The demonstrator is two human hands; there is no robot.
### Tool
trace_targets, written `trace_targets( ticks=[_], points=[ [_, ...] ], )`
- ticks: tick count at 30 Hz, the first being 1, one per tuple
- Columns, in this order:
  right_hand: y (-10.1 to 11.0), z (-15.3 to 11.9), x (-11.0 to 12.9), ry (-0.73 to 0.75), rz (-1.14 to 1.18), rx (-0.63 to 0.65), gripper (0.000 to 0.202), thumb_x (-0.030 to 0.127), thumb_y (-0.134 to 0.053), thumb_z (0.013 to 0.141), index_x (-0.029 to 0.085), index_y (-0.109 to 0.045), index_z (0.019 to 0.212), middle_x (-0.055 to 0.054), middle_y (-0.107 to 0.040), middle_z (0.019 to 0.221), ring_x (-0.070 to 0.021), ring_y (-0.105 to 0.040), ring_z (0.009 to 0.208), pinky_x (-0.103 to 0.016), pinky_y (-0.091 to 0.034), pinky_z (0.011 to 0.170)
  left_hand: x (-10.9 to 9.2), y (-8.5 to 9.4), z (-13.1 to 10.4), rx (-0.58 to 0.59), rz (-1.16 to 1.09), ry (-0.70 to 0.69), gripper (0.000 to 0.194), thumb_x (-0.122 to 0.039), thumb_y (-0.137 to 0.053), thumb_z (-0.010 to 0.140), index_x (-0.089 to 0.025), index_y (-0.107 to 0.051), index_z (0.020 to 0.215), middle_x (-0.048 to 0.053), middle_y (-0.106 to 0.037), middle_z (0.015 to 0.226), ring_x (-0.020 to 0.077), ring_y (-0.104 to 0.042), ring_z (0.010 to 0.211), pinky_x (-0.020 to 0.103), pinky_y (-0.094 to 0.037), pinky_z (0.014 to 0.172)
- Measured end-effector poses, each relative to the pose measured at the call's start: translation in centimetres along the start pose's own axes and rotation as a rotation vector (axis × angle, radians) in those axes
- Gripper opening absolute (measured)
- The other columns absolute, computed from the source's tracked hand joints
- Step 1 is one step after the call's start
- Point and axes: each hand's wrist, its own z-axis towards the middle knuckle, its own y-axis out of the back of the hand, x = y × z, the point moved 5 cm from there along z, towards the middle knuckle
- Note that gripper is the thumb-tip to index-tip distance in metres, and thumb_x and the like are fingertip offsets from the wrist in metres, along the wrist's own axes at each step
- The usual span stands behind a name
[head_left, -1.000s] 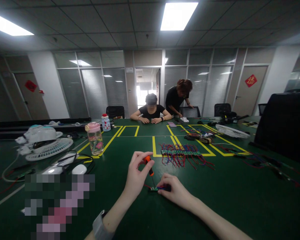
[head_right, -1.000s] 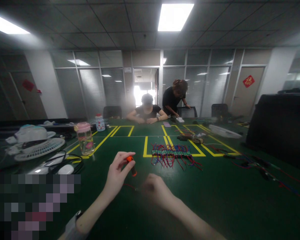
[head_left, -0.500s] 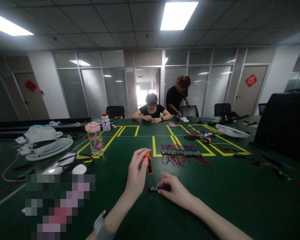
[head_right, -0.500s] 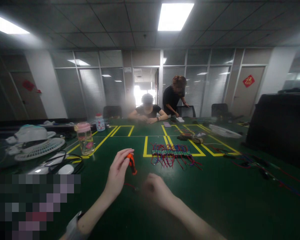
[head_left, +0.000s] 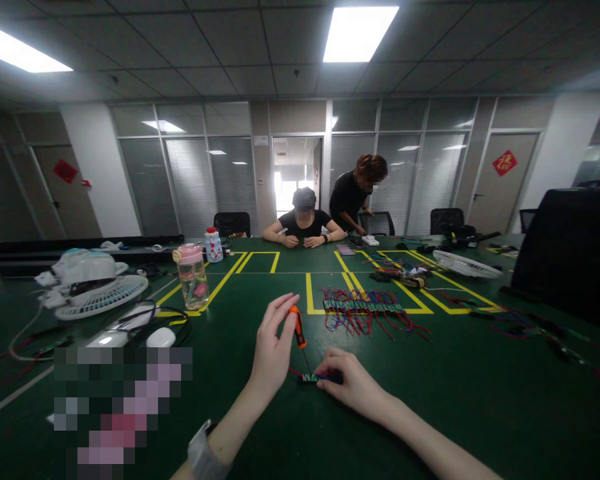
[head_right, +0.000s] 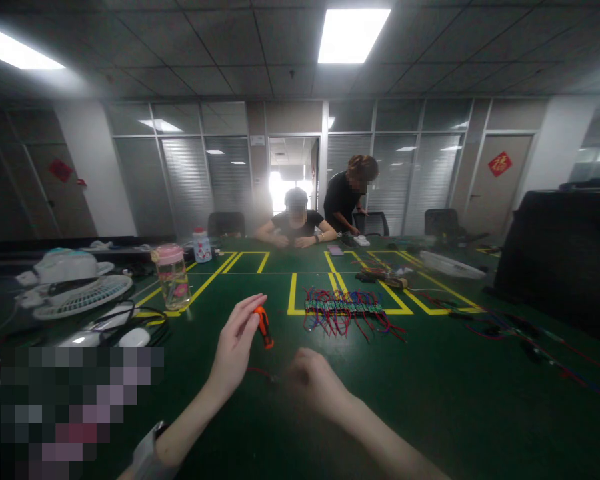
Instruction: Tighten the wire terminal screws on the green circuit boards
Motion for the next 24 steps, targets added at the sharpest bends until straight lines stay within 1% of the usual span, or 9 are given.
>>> trace_targets(
  ticks=[3, 7, 10, 12, 14, 16, 18, 20, 24],
  points=[
    [0.05, -0.02, 0.07, -0.009, -0.014, 0.012, 0.017, 0.005, -0.065, 0.077, 0.018, -0.073, 0.085, -0.003, -0.063, 0.087, -0.0168, -0.058, 0.081, -0.024, -0.045, 0.071, 0.13, -0.28, -0.01, 0.051, -0.102, 0.042, 0.030, -0.030, -0.050, 0.093, -0.022, -0.064, 0.118, 0.007, -0.067, 0.111, 0.0204, -0.065, 0.102, 0.037, -0.052, 0.090],
    [0.04, 0.06, 0.15, -0.018, 0.002, 0.020, 0.016, 0.005, -0.065, 0.077, 0.018, -0.073, 0.083, -0.003, -0.063, 0.088, -0.0166, -0.059, 0.081, -0.023, -0.046, 0.072, -0.40, 0.04, -0.24, -0.021, 0.016, -0.023, 0.021, -0.031, -0.061, 0.086, -0.023, -0.071, 0.102, 0.004, -0.065, 0.093, 0.0192, -0.065, 0.088, 0.032, -0.053, 0.081],
    [0.04, 0.09, 0.22, -0.016, 0.014, 0.011, 0.015, 0.005, -0.065, 0.077, 0.017, -0.073, 0.082, -0.003, -0.062, 0.087, -0.0164, -0.059, 0.080, -0.023, -0.045, 0.071, -0.44, 0.03, -0.36, -0.035, 0.030, -0.036, 0.025, -0.031, -0.053, 0.091, -0.024, -0.070, 0.108, 0.005, -0.063, 0.103, 0.0192, -0.063, 0.098, 0.032, -0.051, 0.086],
    [0.03, 0.09, 0.27, -0.009, 0.023, 0.006, 0.012, 0.006, -0.066, 0.078, 0.016, -0.073, 0.082, -0.003, -0.062, 0.087, -0.0163, -0.059, 0.079, -0.023, -0.045, 0.071, -0.31, -0.22, -0.35, 0.009, -0.039, -0.021, 0.030, -0.029, -0.045, 0.095, -0.024, -0.067, 0.115, 0.006, -0.063, 0.113, 0.0192, -0.063, 0.104, 0.033, -0.050, 0.091],
    [0.04, 0.10, 0.27, -0.005, 0.025, 0.003, 0.010, 0.008, -0.067, 0.078, 0.016, -0.073, 0.082, -0.003, -0.062, 0.086, -0.0161, -0.058, 0.078, -0.023, -0.045, 0.069, -0.27, -0.45, -0.33, 0.051, -0.089, -0.007, 0.031, -0.028, -0.046, 0.095, -0.023, -0.064, 0.119, 0.006, -0.066, 0.113, 0.0194, -0.065, 0.102, 0.034, -0.050, 0.090],
    [0.04, 0.11, 0.22, -0.005, 0.021, 0.004, 0.011, 0.007, -0.068, 0.078, 0.016, -0.073, 0.082, -0.003, -0.062, 0.086, -0.0160, -0.058, 0.078, -0.023, -0.045, 0.069, -0.40, -0.46, -0.32, 0.055, -0.068, -0.019, 0.027, -0.028, -0.053, 0.092, -0.022, -0.066, 0.114, 0.006, -0.068, 0.103, 0.0197, -0.066, 0.096, 0.033, -0.052, 0.086],
    [0.05, 0.10, 0.16, -0.007, 0.016, 0.007, 0.013, 0.005, -0.067, 0.077, 0.016, -0.073, 0.082, -0.002, -0.062, 0.086, -0.0159, -0.058, 0.078, -0.023, -0.044, 0.070, -0.60, -0.28, -0.33, 0.022, -0.001, -0.047, 0.020, -0.028, -0.060, 0.087, -0.022, -0.070, 0.102, 0.005, -0.067, 0.096, 0.0197, -0.065, 0.092, 0.032, -0.052, 0.083],
    [0.10, 0.06, 0.17, -0.008, 0.013, 0.007, 0.014, 0.005, -0.067, 0.077, 0.016, -0.073, 0.083, -0.003, -0.062, 0.086, -0.0160, -0.058, 0.078, -0.023, -0.045, 0.070, -0.60, -0.11, -0.34, -0.013, 0.044, -0.050, 0.019, -0.030, -0.060, 0.087, -0.023, -0.072, 0.100, 0.005, -0.064, 0.098, 0.0195, -0.063, 0.094, 0.032, -0.051, 0.084],
    [0.19, 0.00, 0.38, -0.007, 0.018, 0.009, 0.014, 0.005, -0.068, 0.077, 0.017, -0.073, 0.083, -0.003, -0.062, 0.087, -0.0162, -0.058, 0.078, -0.023, -0.045, 0.070, -0.23, -0.32, -0.31, 0.018, -0.029, -0.018, 0.030, -0.029, -0.045, 0.095, -0.024, -0.065, 0.117, 0.007, -0.062, 0.115, 0.0204, -0.059, 0.111, 0.035, -0.047, 0.096]
  ],
)
